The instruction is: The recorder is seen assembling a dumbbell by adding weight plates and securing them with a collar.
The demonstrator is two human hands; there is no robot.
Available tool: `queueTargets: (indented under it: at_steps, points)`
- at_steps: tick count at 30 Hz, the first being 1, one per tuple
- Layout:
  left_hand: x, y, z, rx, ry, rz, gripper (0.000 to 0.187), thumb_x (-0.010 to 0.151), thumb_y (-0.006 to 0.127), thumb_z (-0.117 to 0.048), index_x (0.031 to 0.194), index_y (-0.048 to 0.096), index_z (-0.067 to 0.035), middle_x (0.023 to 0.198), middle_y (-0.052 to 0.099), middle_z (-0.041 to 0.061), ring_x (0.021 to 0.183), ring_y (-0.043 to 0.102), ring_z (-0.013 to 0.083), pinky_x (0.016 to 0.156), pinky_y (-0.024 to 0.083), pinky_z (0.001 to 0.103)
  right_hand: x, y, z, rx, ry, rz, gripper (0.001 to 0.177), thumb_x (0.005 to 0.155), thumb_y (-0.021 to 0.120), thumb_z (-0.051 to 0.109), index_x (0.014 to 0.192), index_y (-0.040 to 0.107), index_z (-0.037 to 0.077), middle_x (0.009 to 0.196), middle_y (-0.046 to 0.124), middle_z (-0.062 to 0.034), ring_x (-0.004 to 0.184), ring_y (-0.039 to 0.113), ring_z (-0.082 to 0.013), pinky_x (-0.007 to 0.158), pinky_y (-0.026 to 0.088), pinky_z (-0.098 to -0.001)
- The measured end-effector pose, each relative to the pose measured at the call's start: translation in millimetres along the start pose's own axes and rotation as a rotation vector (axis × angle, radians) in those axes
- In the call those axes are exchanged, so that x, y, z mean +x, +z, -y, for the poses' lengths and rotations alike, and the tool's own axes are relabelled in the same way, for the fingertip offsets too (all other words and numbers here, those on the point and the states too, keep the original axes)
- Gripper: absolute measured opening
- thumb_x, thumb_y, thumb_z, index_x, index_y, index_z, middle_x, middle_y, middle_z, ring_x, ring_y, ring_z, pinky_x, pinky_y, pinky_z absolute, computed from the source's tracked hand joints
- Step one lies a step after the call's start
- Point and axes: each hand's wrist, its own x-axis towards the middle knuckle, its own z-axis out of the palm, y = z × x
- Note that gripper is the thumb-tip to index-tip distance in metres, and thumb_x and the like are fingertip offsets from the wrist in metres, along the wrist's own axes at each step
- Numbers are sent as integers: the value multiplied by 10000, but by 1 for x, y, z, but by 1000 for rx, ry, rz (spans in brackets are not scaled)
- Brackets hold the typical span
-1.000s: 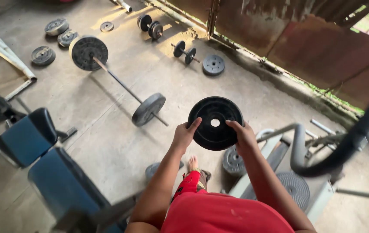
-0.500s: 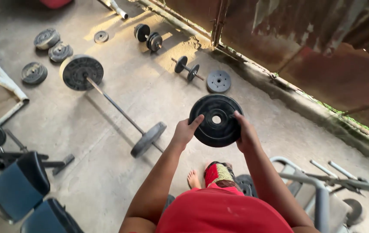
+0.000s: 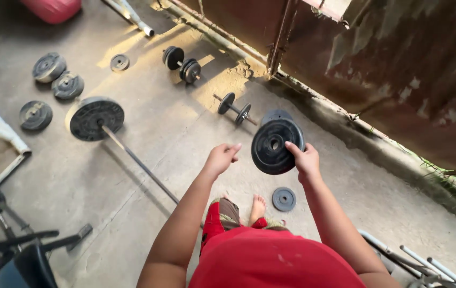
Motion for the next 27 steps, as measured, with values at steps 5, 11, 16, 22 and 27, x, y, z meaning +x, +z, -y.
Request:
queueTargets:
  at_steps: [5, 11, 16, 22, 27]
  points:
    - [95, -35, -9, 95, -44, 24, 516, 946, 671, -483, 1080, 728, 12, 863, 783, 114, 785, 727, 150, 753, 548, 296, 83, 32, -28, -68, 154, -116, 394, 857, 834, 239, 1040, 675, -72, 873, 699, -129, 714, 624, -183, 630, 495, -344]
    - [221, -45, 9, 100, -52, 38, 455, 944, 680, -439, 1079, 735, -8, 845, 780, 104, 781, 722, 162, 720, 549, 303, 155, 77, -96, 56, 308, -231, 370, 807, 821, 204, 1028, 673, -53, 896, 740, -149, 723, 703, -209, 640, 563, -338]
    - [318, -32, 51, 99, -37, -31, 403, 951, 675, -403, 1073, 732, -24, 823, 772, 87, 765, 725, 158, 711, 550, 302, 229, 108, -161, -42, 346, -286, 365, 808, 833, 190, 1023, 671, -56, 909, 743, -148, 765, 707, -210, 672, 556, -338]
    - [418, 11, 132, 77, -1, -138, 328, 944, 684, -351, 1085, 744, -60, 822, 761, 72, 753, 723, 149, 711, 552, 303, 331, 125, -255, -73, 308, -247, 352, 797, 838, 212, 995, 691, -40, 886, 738, -114, 755, 674, -175, 675, 527, -322]
    - [470, 38, 202, 194, 24, -163, 307, 939, 698, -316, 1142, 750, -91, 839, 748, 94, 764, 716, 206, 719, 549, 329, 402, 132, -318, -233, 309, -231, 388, 798, 840, 238, 973, 657, -56, 873, 724, -133, 747, 668, -187, 663, 530, -337]
